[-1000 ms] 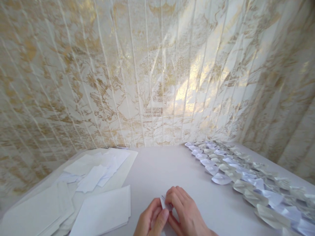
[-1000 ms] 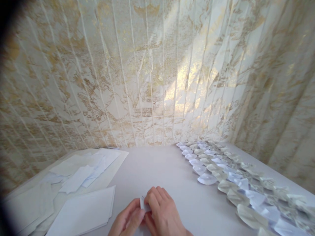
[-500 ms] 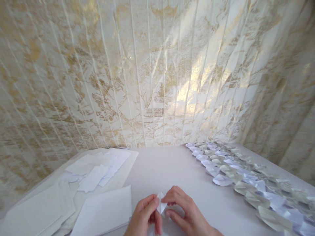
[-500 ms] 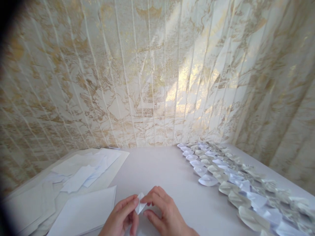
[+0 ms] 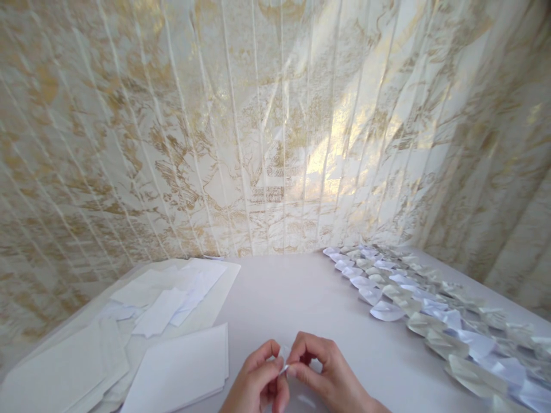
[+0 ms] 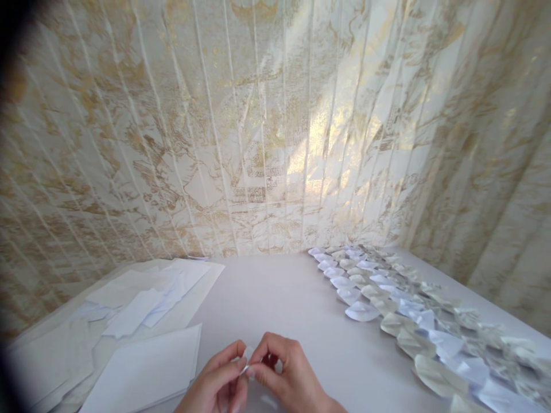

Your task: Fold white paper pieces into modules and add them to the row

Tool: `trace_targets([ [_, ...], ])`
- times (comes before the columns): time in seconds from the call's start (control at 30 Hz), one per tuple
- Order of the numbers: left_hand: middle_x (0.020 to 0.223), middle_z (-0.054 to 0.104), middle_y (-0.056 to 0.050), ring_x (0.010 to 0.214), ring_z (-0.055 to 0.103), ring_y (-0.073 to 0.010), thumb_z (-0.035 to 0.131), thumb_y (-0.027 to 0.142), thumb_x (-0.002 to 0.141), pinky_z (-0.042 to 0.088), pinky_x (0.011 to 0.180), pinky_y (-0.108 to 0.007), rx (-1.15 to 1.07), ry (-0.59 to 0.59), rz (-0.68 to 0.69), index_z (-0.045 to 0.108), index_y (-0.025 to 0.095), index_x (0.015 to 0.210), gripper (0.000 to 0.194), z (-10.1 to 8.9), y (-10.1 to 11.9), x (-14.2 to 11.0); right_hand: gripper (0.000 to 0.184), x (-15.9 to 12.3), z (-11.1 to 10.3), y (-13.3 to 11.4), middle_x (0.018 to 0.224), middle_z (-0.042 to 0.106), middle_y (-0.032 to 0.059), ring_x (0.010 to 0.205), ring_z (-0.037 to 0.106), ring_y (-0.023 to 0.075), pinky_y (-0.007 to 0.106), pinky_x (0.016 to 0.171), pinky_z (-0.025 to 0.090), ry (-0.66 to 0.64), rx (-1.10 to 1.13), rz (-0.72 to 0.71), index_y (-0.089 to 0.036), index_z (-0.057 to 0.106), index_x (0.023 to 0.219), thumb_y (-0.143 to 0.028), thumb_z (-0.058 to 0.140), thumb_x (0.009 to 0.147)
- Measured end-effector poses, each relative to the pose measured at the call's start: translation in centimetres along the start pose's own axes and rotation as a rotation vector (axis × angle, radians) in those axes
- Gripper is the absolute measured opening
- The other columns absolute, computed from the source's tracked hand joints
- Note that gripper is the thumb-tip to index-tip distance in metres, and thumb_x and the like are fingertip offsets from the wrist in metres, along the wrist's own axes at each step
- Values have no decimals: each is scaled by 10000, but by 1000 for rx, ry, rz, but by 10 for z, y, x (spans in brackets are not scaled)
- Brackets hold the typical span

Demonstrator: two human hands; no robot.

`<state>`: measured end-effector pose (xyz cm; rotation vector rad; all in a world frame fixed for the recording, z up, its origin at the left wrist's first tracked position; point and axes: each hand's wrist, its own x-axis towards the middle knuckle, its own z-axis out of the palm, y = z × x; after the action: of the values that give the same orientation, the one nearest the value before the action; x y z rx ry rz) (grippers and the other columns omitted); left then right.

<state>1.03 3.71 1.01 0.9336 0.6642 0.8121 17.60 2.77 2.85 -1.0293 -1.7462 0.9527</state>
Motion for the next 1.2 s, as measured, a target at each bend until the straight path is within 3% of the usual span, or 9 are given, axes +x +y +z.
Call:
trace_targets([
  [0.17, 329, 442, 96, 300, 277, -53, 677, 538, 734, 174, 396, -203, -14, -25, 2, 453, 219, 679, 394, -3, 2, 1, 314, 1, -4, -4, 703, 625, 3, 671, 565, 150, 252, 653, 422, -10, 71, -42, -176, 689, 757, -476, 665, 845],
  [0.4, 434, 502, 81, 384, 391, -61, 659, 555, 769, 243, 467, -193, 62, -62, -9, 436, 214, 736, 409, -2, 7, -2, 398, 1, 1, -7, 576, 538, -32, 573, 474, 115, 235, 579, 358, 10, 224, 122, -159, 608, 653, -518, 692, 801],
  [0.5, 472, 501, 71, 434, 413, -82, 556, 607, 834, 295, 513, -213, 156, -70, 7, 456, 212, 761, 414, 1, 11, -6, 428, 1, 1, -4, 574, 507, -39, 565, 440, 107, 234, 570, 334, 12, 280, 138, -163, 579, 667, -558, 673, 802],
  [0.67, 704, 579, 27, 681, 520, -144, 592, 572, 842, 386, 686, -246, 553, 88, 379, 536, 219, 999, 391, 9, 20, -12, 435, 3, -2, 1, 608, 493, -40, 580, 418, 109, 238, 574, 324, 44, 324, 131, -175, 542, 724, -588, 631, 827],
  [0.73, 729, 554, 34, 705, 520, -144, 608, 498, 854, 387, 700, -240, 632, 159, 463, 551, 231, 925, 282, 8, 21, -12, 434, 3, -1, 2, 617, 499, -36, 586, 421, 111, 242, 581, 329, 61, 318, 133, -176, 541, 728, -588, 629, 830],
  [0.8, 703, 528, 35, 686, 523, -142, 599, 441, 868, 393, 683, -236, 667, 191, 463, 548, 218, 779, 245, 4, 19, -11, 433, 3, 2, 3, 620, 507, -32, 586, 426, 112, 244, 581, 334, 75, 324, 128, -176, 541, 724, -586, 630, 830],
  [0.97, 742, 596, -2, 736, 586, -179, 639, 410, 835, 440, 729, -269, 529, 191, 459, 538, 209, 704, 260, -2, 12, -8, 415, 3, 9, 2, 643, 527, -27, 597, 444, 111, 244, 598, 350, 82, 393, 75, -186, 514, 713, -562, 644, 832],
  [1.2, 744, 641, -21, 766, 635, -212, 666, 380, 817, 452, 762, -307, 402, 130, 424, 534, 207, 656, 271, 7, 22, -15, 371, 1, 12, -2, 650, 539, -26, 599, 458, 107, 242, 591, 350, 61, 366, 55, -190, 489, 727, -501, 621, 878],
])
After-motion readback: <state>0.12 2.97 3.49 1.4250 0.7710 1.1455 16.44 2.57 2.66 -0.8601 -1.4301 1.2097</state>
